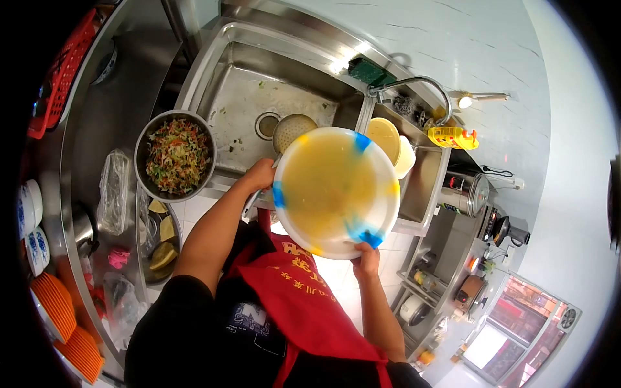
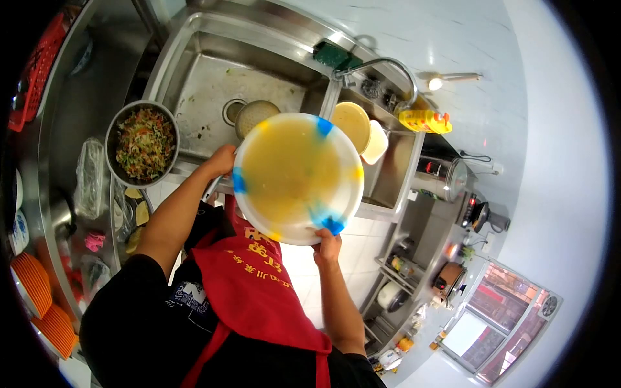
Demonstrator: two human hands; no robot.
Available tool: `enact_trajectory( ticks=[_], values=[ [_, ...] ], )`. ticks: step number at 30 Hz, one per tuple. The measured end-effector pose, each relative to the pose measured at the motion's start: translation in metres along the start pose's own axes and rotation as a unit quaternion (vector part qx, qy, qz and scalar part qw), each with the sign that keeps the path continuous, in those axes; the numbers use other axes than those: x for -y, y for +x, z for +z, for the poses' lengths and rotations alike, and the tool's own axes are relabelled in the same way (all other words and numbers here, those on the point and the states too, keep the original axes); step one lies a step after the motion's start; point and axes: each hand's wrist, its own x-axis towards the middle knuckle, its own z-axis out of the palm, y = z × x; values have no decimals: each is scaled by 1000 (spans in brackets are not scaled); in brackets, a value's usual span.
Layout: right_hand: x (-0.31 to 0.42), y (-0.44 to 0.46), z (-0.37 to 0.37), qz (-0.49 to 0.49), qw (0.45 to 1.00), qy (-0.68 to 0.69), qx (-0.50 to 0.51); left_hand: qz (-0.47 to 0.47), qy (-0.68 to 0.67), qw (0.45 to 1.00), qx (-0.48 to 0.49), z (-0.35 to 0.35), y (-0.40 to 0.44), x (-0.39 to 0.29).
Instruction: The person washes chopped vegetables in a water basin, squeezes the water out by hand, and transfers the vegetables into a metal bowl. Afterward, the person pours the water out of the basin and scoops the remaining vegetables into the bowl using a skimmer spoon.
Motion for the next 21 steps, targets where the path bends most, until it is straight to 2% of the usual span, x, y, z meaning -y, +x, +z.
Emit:
enact_trajectory(
  ticks=[21],
  values=[
    [6,-3,5,-16,1000,10,2,9,-8,1000,-12,0,2,4]
  ],
)
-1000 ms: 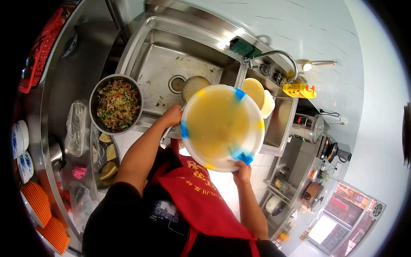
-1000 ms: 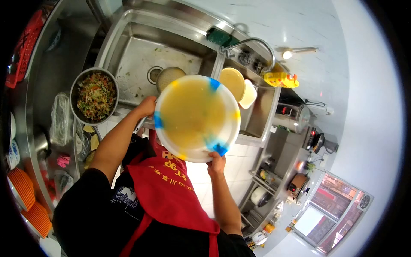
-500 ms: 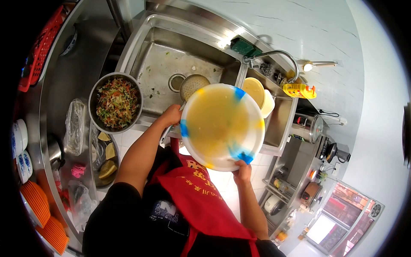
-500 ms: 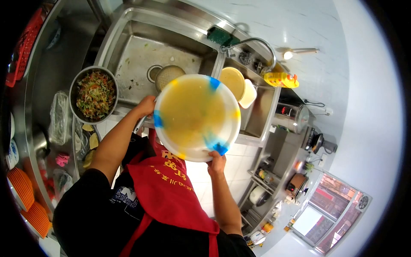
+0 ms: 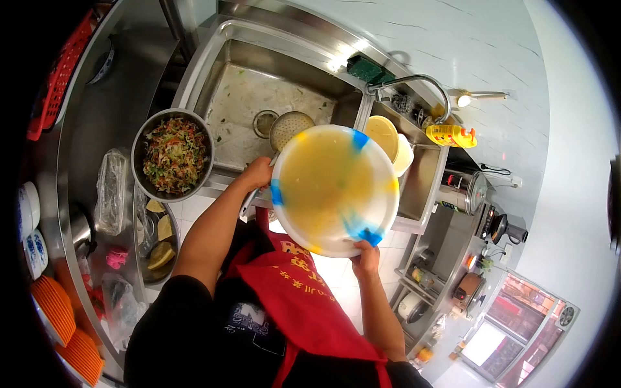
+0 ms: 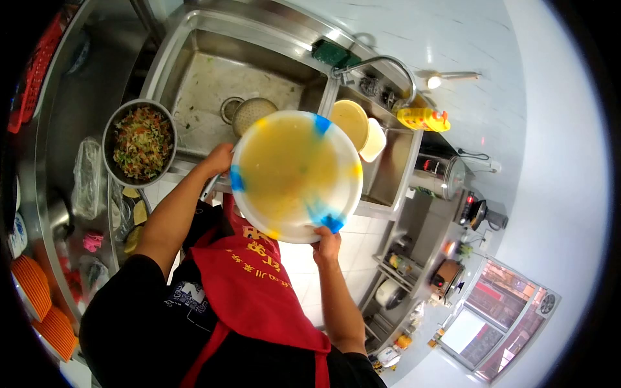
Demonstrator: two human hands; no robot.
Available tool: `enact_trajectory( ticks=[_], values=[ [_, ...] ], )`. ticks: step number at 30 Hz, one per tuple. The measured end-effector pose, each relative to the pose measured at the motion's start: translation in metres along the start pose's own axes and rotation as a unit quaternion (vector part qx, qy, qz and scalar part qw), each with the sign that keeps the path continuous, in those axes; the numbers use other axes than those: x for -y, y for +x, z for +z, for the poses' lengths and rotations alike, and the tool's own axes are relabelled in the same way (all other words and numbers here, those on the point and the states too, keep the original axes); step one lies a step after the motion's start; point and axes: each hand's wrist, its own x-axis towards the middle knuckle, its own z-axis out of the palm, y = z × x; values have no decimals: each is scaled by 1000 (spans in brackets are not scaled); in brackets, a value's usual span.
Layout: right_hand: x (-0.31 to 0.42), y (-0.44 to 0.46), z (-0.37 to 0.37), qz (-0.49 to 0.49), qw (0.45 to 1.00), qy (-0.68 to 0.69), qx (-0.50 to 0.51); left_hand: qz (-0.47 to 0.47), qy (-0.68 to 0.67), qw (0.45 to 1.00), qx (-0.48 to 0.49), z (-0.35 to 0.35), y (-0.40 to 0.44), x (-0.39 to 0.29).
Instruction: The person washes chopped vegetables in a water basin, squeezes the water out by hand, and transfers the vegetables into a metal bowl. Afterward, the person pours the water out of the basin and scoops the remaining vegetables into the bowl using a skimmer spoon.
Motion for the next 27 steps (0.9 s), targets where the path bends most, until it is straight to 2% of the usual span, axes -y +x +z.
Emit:
enact_trajectory(
  ticks=[27],
  values=[
    [11,-7,14,3,998,-35,-48,8,19,1000,6,-1,1,1]
  ],
)
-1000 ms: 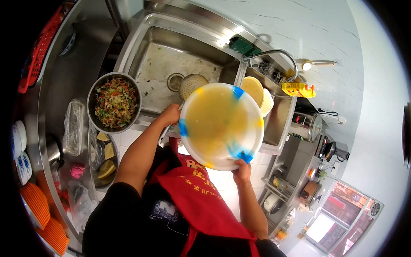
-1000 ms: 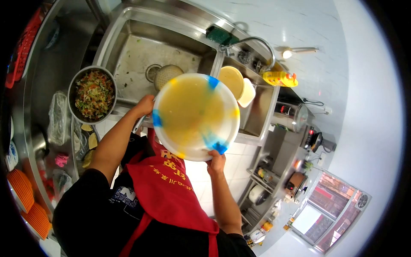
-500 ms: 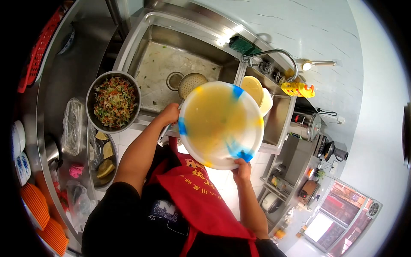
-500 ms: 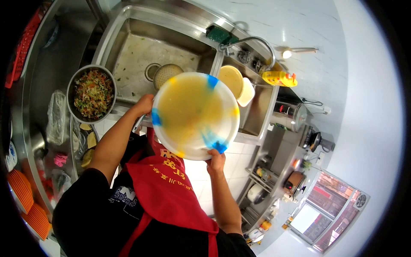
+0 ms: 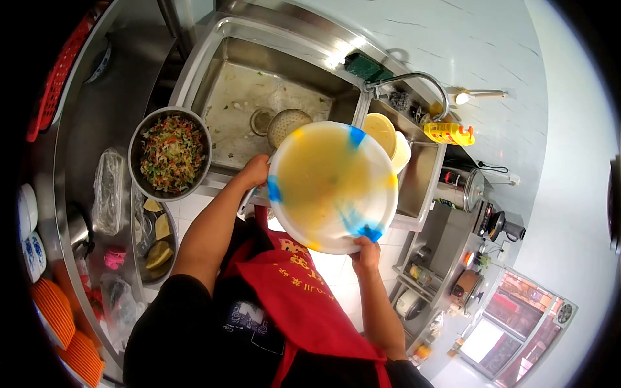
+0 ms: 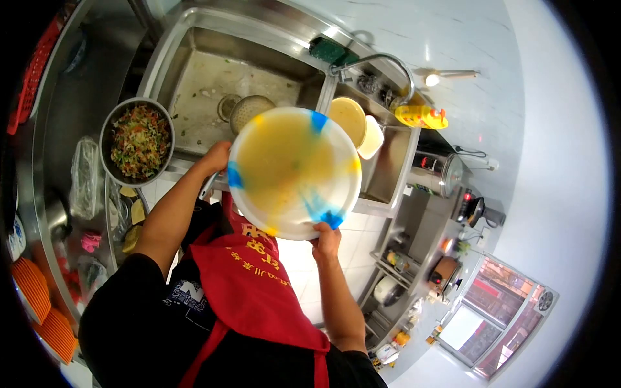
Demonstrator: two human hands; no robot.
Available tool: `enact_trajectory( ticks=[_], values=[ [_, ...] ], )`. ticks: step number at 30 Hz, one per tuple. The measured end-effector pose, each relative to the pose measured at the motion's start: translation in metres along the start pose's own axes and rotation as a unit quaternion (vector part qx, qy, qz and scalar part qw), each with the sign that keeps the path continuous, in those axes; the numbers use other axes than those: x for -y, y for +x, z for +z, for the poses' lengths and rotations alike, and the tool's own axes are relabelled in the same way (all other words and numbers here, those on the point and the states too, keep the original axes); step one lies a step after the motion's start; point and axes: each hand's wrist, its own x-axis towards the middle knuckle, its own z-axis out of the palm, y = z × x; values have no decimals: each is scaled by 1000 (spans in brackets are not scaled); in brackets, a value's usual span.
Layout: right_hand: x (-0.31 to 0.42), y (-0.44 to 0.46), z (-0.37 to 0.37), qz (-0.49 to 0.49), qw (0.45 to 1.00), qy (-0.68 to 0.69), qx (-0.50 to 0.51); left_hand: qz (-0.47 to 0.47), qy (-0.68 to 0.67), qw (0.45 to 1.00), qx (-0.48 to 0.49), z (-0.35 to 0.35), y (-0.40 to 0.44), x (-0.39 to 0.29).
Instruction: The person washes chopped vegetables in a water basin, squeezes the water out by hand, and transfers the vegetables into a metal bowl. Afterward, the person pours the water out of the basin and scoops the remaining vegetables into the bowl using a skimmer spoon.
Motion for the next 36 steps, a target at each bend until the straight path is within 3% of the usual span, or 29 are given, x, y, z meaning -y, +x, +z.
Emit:
enact_trajectory(
  ticks=[36],
  values=[
    [16,6,-2,-6,1000,-9,-25,-20,-49,998,-20,3,2,4]
  ],
)
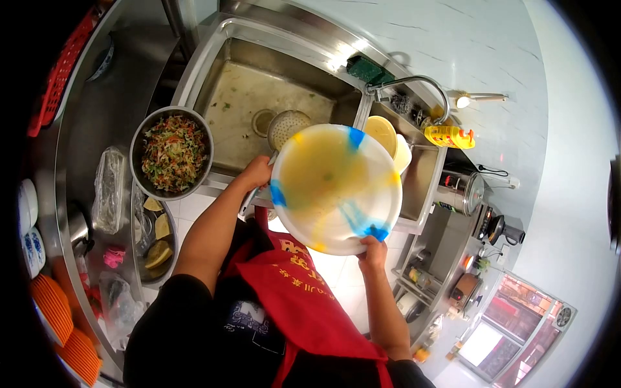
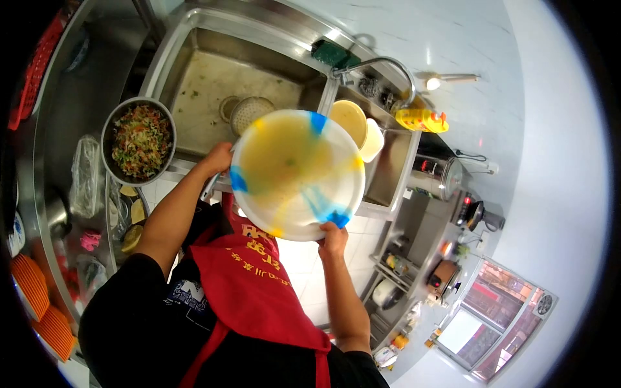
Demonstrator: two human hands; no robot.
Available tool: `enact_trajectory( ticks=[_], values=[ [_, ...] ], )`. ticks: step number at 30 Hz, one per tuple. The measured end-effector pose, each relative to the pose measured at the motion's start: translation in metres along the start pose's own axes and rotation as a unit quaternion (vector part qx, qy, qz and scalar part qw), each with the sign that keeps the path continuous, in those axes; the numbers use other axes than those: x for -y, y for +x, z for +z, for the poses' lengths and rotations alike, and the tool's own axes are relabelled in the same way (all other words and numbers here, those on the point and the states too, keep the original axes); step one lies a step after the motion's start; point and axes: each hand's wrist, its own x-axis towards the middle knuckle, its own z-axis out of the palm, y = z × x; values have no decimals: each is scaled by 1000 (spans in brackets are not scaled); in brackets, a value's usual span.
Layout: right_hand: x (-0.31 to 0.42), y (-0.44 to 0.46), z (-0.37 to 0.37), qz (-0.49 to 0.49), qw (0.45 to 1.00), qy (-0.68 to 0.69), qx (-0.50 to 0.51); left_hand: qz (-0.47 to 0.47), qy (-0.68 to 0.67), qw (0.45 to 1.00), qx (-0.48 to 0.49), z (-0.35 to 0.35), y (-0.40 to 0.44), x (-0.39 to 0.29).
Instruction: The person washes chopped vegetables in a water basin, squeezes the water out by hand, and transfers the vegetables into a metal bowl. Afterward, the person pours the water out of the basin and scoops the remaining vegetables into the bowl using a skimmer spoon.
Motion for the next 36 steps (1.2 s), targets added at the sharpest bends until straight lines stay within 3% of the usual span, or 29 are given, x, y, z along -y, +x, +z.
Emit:
enact_trajectory(
  ticks=[5,16,36],
  values=[
    [0,5,-9,25,1000,-7,-4,1,1,1000,3,0,3,4],
    [14,-4,-7,-41,999,-17,-1,2,-22,1000,19,2,2,3],
    [32,-1,-21,-61,995,-72,-24,4,8,999,36,8,-3,8]
  ],
)
